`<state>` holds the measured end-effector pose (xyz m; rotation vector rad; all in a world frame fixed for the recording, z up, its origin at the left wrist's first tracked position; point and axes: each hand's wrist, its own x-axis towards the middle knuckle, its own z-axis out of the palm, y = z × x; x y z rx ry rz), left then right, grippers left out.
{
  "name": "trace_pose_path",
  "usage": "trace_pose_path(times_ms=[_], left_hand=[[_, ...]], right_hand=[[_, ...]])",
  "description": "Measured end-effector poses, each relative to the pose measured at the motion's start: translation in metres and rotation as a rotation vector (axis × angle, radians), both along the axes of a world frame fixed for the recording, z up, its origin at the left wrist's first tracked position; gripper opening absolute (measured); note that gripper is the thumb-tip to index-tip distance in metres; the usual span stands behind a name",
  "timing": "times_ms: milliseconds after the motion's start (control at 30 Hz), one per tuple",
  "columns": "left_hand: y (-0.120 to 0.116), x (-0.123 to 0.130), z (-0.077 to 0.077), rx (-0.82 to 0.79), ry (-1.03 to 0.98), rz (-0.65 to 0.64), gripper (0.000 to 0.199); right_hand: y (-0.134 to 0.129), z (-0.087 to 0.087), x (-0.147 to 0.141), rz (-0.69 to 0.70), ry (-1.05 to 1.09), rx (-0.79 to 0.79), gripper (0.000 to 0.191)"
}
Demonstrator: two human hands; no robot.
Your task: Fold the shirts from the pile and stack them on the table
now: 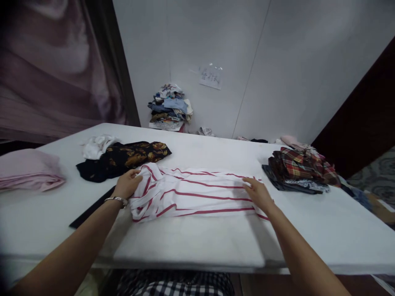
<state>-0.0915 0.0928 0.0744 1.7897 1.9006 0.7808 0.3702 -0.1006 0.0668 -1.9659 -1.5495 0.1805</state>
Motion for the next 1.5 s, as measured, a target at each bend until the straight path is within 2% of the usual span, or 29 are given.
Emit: trace_pose_path(times_ms=[67,133,200,267,333,400,467,567,633,700,800,867,933,1000,1100,1200,1300,1400,1500], left_hand=[[-0.004,0.0,0.004,0.021,0.078,-0.016,0.036],[-0.01,0.001,0.007,0.077,0.205,-0.052,0.042],[-0.019,0.002,0.009,0.194,0.348,-0.136,0.044],[-0.029,0.005,0.008,0.336,0.433,-0.237,0.04],[-0.043,0.009,0.005,0.42,0.444,-0.345,0.036],[-0.058,0.014,-0.001,0.402,0.399,-0.449,0.037],[-0.073,0.019,-0.007,0.331,0.352,-0.547,0.038],[-0.094,0.023,-0.014,0.25,0.326,-0.644,0.042],[-0.105,0.022,-0.017,0.227,0.325,-0.71,0.034],[-0.115,0.018,-0.017,0.223,0.334,-0.765,0.019],[-0.133,0.01,-0.018,0.195,0.334,-0.788,0.027],[-0.146,0.003,-0.018,0.164,0.301,-0.797,0.025],[-0.157,-0.003,-0.018,0.144,0.251,-0.81,0.022],[-0.163,-0.009,-0.02,0.139,0.201,-0.765,0.021],[-0.166,-0.014,-0.024,0.169,0.157,-0.599,0.019],[-0.165,-0.01,-0.029,0.248,0.158,-0.521,0.029],[-0.165,0.005,-0.033,0.266,0.196,-0.605,0.046],[-0.163,0.024,-0.034,0.218,0.256,-0.711,0.06],[-0.156,0.035,-0.03,0.168,0.294,-0.753,0.035]], right_hand=[[0.03,-0.001,-0.028,0.14,-0.081,-0.073,0.042],[0.056,-0.005,-0.049,0.186,-0.206,-0.153,0.046],[0.074,-0.008,-0.061,0.199,-0.316,-0.227,0.042],[0.082,-0.007,-0.064,0.212,-0.371,-0.248,0.032],[0.078,-0.002,-0.062,0.22,-0.364,-0.156,0.029],[0.061,0.008,-0.059,0.26,-0.299,0.001,0.03],[0.032,0.021,-0.057,0.326,-0.181,0.128,0.029],[-0.024,0.04,-0.058,0.352,0.028,0.168,0.025],[-0.059,0.049,-0.059,0.317,0.165,0.057,0.025],[-0.083,0.054,-0.06,0.312,0.291,-0.132,0.027],[-0.094,0.057,-0.061,0.368,0.412,-0.421,0.028],[-0.085,0.06,-0.06,0.415,0.431,-0.568,0.027],[-0.066,0.062,-0.059,0.423,0.359,-0.614,0.028],[-0.04,0.062,-0.058,0.355,0.162,-0.574,0.027],[0.005,0.057,-0.061,0.259,-0.181,-0.506,0.035],[0.047,0.045,-0.071,0.338,-0.311,-0.428,0.055],[0.076,0.03,-0.077,0.438,-0.349,-0.397,0.058],[0.087,0.022,-0.07,0.499,-0.397,-0.415,0.04],[0.072,0.03,-0.062,0.489,-0.399,-0.364,0.024]])
